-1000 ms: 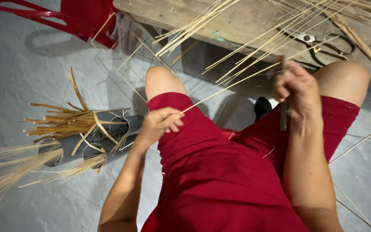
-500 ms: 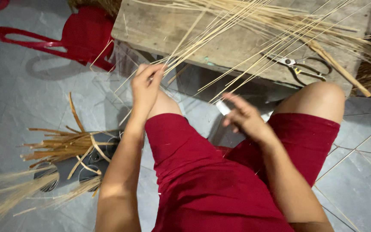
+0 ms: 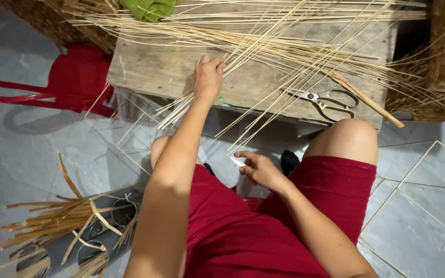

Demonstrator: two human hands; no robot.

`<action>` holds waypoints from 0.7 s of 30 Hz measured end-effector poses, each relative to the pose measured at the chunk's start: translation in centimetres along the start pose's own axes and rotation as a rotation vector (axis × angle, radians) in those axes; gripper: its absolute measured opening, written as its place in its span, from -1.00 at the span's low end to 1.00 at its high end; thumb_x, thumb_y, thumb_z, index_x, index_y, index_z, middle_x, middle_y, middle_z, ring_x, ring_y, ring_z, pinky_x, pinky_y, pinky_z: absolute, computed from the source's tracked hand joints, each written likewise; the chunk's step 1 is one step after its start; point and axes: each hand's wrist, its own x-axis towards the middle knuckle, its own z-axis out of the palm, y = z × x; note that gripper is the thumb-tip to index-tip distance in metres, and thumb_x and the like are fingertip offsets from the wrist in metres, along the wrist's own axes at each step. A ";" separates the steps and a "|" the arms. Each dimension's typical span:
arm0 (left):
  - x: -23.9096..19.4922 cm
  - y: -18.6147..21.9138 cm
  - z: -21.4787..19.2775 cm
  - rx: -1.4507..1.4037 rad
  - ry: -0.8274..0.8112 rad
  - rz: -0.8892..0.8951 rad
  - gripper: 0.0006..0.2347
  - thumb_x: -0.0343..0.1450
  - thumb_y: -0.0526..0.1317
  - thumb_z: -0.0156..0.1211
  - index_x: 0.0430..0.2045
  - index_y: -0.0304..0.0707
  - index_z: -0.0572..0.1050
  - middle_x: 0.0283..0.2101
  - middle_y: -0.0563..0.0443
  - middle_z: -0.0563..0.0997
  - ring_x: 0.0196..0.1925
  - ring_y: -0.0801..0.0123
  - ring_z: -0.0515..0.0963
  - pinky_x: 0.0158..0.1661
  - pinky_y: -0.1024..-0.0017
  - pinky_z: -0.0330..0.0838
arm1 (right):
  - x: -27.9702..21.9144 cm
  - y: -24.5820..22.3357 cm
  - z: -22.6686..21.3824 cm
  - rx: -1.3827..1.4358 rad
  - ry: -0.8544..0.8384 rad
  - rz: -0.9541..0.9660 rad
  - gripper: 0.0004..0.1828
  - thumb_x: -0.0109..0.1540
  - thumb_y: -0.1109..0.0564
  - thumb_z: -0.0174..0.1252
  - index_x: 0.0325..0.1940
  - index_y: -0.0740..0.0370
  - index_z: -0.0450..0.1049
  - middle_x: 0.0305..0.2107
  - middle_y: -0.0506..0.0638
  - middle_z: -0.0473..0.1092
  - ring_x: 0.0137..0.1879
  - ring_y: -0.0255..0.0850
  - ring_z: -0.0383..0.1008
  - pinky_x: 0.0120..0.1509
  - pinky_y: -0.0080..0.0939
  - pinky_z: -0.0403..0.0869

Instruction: The person sits on the floor and uses a small knife to peel thin strips of bamboo. They hold the bamboo in their left hand and scrape the knife along its length to remove the outer layer, repeating this process for multiple pieces.

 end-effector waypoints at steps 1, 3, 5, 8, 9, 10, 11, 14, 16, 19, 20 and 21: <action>0.2 -0.2 0.7 0.018 -0.018 -0.011 -0.88 0.36 -0.25 0.33 -0.27 -0.09 0.69 -0.21 -0.14 0.59 -0.07 -0.07 0.52 -0.01 0.10 0.43 | 0.0 0.0 -0.1 -0.028 0.048 0.022 -0.57 0.26 0.23 0.16 0.24 0.12 0.44 -0.52 -0.11 0.45 -0.54 -0.39 0.31 -0.47 -0.34 0.37; 0.5 -0.1 1.7 0.055 -0.014 0.033 -0.84 0.35 -0.24 0.34 -0.23 -0.08 0.68 -0.19 -0.10 0.60 -0.06 -0.02 0.54 0.06 0.09 0.41 | 0.4 0.2 -0.2 -0.016 0.014 -0.060 -0.77 0.31 0.23 0.20 0.06 0.25 0.54 -0.50 -0.10 0.44 -0.47 -0.41 0.37 -0.40 -0.36 0.42; 0.3 0.3 2.0 0.086 0.000 0.078 -0.80 0.32 -0.24 0.35 -0.20 -0.08 0.66 -0.17 -0.10 0.60 -0.04 -0.02 0.53 0.06 0.07 0.40 | 0.4 0.1 -0.3 0.043 -0.018 -0.085 -0.83 0.33 0.22 0.19 -0.03 0.31 0.58 -0.50 -0.09 0.44 -0.45 -0.42 0.41 -0.38 -0.36 0.44; -1.1 2.5 2.9 0.087 -0.083 0.108 -0.80 0.31 -0.21 0.35 -0.20 -0.06 0.63 -0.15 -0.10 0.58 -0.01 -0.03 0.49 -0.04 0.09 0.42 | 0.1 -0.7 -0.2 0.118 -0.027 -0.022 -0.81 0.32 0.20 0.14 -0.03 0.28 0.58 -0.54 -0.10 0.43 -0.47 -0.41 0.44 -0.40 -0.35 0.45; -1.6 3.5 3.6 0.061 -0.187 0.085 -0.85 0.35 -0.19 0.33 -0.23 -0.01 0.63 -0.14 -0.06 0.57 0.00 0.00 0.49 -0.04 0.12 0.43 | 0.1 -1.2 -0.2 0.082 -0.010 0.012 -0.80 0.33 0.17 0.13 -0.03 0.27 0.58 -0.56 -0.09 0.43 -0.48 -0.41 0.44 -0.41 -0.34 0.45; -2.3 4.5 4.3 0.033 -0.291 0.061 -0.90 0.40 -0.17 0.31 -0.25 0.04 0.62 -0.14 -0.01 0.57 0.01 0.04 0.49 -0.04 0.15 0.44 | 0.0 -1.5 -0.1 0.043 0.007 0.048 -0.78 0.33 0.14 0.13 -0.02 0.27 0.59 -0.59 -0.08 0.42 -0.49 -0.41 0.44 -0.42 -0.34 0.46; -3.4 5.4 4.9 0.019 -0.268 0.107 -0.93 0.38 -0.17 0.33 -0.31 0.05 0.61 -0.18 0.01 0.59 0.03 0.03 0.51 -0.09 0.15 0.45 | -0.1 -1.7 0.1 0.043 -0.010 0.049 -0.78 0.33 0.15 0.12 0.00 0.27 0.58 -0.59 -0.08 0.43 -0.49 -0.40 0.45 -0.41 -0.34 0.46; -6.0 7.8 6.2 -0.065 -0.301 0.104 -0.94 0.37 -0.15 0.35 -0.38 0.04 0.59 -0.23 0.01 0.59 0.00 0.05 0.55 -0.13 0.15 0.47 | 0.0 -1.9 0.3 0.033 -0.044 0.035 -0.74 0.32 0.16 0.11 0.06 0.26 0.54 -0.59 -0.08 0.45 -0.50 -0.39 0.45 -0.41 -0.33 0.47; -7.1 8.8 6.9 -0.093 -0.307 0.083 -0.91 0.36 -0.14 0.36 -0.40 -0.01 0.57 -0.25 -0.02 0.58 -0.05 0.05 0.57 -0.11 0.14 0.47 | 0.2 -1.4 0.4 0.022 -0.052 0.015 -0.72 0.32 0.16 0.12 0.10 0.26 0.52 -0.58 -0.08 0.45 -0.50 -0.38 0.46 -0.41 -0.32 0.47; -7.8 9.6 7.7 -0.080 -0.242 0.073 -0.84 0.31 -0.13 0.38 -0.43 -0.11 0.52 -0.27 -0.05 0.56 -0.10 0.03 0.56 -0.10 0.12 0.46 | 0.6 -0.8 0.4 -0.007 -0.064 -0.014 -0.70 0.33 0.14 0.12 0.13 0.27 0.50 -0.60 -0.05 0.47 -0.52 -0.35 0.47 -0.43 -0.29 0.47; -7.9 9.7 8.0 -0.081 -0.222 0.052 -0.83 0.30 -0.12 0.39 -0.42 -0.13 0.52 -0.27 -0.05 0.56 -0.11 0.02 0.55 -0.11 0.11 0.45 | 0.6 -0.6 0.4 0.002 -0.067 -0.030 -0.70 0.32 0.14 0.13 0.12 0.28 0.51 -0.61 -0.04 0.46 -0.52 -0.35 0.45 -0.44 -0.29 0.46; -7.9 9.8 8.1 -0.082 -0.203 0.031 -0.81 0.28 -0.12 0.39 -0.41 -0.15 0.51 -0.27 -0.06 0.56 -0.12 0.01 0.54 -0.12 0.10 0.44 | 0.6 -0.5 0.5 0.011 -0.069 -0.046 -0.70 0.32 0.13 0.13 0.11 0.28 0.52 -0.61 -0.04 0.45 -0.53 -0.35 0.44 -0.44 -0.28 0.45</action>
